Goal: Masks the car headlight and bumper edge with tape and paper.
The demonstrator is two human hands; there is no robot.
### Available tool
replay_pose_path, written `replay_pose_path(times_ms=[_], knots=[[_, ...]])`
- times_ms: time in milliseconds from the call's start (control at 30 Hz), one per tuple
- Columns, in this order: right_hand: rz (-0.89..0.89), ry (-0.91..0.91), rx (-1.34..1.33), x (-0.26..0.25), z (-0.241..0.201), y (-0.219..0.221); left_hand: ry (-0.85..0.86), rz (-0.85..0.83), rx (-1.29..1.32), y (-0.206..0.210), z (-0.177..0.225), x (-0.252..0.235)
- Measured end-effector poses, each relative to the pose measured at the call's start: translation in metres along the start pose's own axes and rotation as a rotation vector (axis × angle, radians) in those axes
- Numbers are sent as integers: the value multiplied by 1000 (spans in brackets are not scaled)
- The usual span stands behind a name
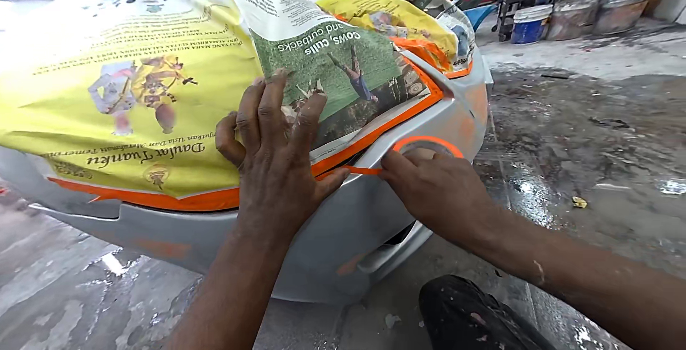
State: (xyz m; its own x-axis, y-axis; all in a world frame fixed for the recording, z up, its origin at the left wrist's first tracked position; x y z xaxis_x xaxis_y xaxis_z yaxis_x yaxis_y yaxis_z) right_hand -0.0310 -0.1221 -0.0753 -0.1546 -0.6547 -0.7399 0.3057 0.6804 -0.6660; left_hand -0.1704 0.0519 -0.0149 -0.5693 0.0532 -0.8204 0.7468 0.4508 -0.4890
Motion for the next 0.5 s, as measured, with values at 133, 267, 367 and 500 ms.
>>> replay_pose_path(times_ms=[133,267,367,500], knots=[[-5,17,94,-22,7,5,-34,6,4,0,4,0],[-2,33,164,-39,3,10,-38,44,-5,4,11,1],[21,34,187,-41,0,11,-49,67,-17,8,15,1],[43,75,191,-40,-2,15,-30,88,-33,16,22,-6]])
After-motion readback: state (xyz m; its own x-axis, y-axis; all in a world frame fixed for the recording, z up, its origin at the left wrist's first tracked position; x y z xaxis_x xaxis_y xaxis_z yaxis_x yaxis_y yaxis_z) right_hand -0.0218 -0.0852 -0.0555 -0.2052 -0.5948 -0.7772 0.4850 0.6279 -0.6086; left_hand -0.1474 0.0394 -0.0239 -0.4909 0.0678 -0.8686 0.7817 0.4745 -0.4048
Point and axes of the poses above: each hand's wrist, its own x-axis away from the middle knuckle, its own y-axis out of the palm, z = x × y, the point moved 1 cm from there along -x, towards the middle knuckle, and after that the axes turned 2 degrees about x, right-handed, at the moved point
